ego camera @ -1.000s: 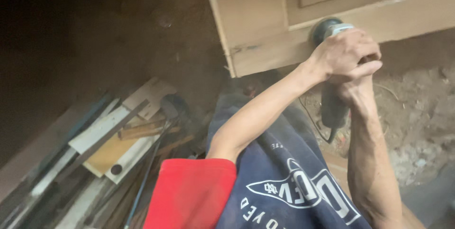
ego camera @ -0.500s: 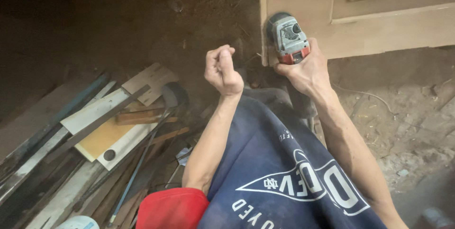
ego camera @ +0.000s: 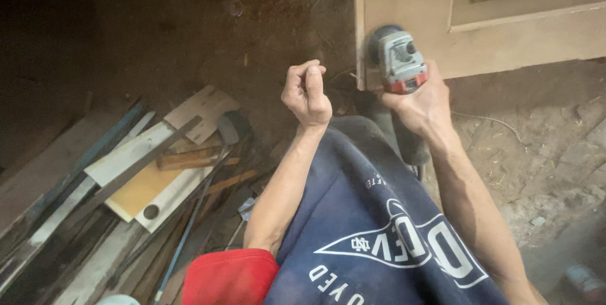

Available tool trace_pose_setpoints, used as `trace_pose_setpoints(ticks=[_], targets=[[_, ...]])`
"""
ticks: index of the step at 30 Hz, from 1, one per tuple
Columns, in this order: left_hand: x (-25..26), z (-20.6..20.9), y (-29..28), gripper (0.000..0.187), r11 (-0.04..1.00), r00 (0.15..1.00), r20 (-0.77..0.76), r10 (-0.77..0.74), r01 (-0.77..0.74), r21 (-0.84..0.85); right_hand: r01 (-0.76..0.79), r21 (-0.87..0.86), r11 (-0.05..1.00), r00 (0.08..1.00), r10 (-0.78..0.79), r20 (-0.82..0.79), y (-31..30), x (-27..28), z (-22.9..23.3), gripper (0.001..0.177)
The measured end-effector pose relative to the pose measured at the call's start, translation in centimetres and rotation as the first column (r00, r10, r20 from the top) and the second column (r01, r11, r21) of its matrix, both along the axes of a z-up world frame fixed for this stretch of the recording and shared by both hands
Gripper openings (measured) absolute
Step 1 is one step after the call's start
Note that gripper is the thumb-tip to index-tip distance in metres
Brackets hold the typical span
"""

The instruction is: The person plugs in an angle grinder and uses it to sand the surface of a wooden door. They move the tool across the door's panels and edges, generating wood dust.

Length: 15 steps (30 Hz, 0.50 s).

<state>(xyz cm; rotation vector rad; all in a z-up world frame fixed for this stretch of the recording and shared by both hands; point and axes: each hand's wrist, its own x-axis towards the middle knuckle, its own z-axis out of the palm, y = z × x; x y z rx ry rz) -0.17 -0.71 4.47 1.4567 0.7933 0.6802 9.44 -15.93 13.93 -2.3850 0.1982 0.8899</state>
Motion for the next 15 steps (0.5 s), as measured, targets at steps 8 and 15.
trace_pose_setpoints(ticks=[8, 15], targets=[[2.7, 1.0, -1.0, 0.015, 0.996, 0.995, 0.045, -0.084, 0.082, 0.033, 0.029, -0.011, 1.000, 1.000, -0.029, -0.011, -2.2, 0.9, -0.7, 0.079], [4.2, -0.4, -2.8, 0.016, 0.987, 0.986, 0.050, -0.159, 0.158, 0.035, 0.226, -0.021, 0.974, 0.972, -0.224, 0.066, -11.2, 4.3, -0.5, 0.068]])
